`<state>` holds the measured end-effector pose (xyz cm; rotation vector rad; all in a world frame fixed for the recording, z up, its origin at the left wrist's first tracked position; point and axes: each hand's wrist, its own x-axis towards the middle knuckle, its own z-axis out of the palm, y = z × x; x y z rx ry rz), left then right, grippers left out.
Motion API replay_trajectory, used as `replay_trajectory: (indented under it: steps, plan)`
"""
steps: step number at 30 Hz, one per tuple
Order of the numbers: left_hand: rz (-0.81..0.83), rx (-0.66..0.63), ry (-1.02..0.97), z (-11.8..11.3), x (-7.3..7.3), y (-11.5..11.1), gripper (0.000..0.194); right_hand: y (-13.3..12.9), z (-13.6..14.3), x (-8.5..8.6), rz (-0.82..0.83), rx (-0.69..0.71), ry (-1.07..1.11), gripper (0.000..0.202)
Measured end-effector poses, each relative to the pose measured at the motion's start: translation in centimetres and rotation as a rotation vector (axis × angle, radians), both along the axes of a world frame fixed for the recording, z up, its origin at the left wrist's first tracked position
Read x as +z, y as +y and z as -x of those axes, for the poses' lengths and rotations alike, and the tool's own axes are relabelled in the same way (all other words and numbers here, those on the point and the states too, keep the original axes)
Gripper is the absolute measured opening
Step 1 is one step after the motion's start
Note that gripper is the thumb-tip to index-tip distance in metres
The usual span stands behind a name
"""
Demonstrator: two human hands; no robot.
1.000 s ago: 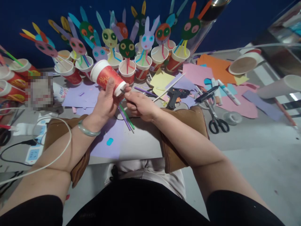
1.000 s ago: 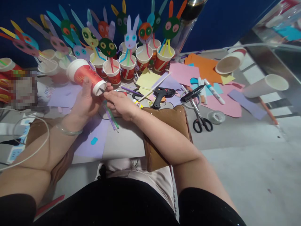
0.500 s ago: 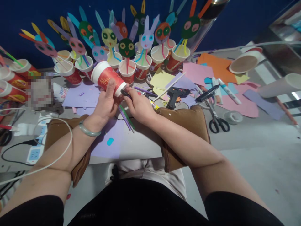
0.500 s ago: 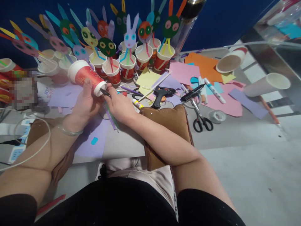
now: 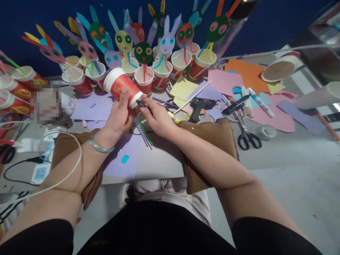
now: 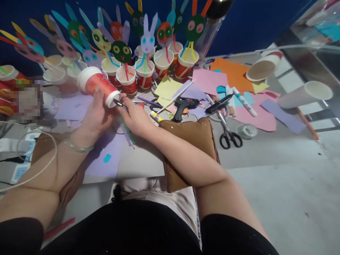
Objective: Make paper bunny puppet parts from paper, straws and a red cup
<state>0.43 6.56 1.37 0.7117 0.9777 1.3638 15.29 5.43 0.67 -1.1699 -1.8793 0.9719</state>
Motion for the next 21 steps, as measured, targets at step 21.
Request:
replay_trajectory:
  steps: [21]
  plan:
    - [0.075, -0.017, -0.097, 0.0, 2.8, -0.2, 0.056, -1.3, 0.3, 0.0, -0.101, 0.102, 0.179, 0.028]
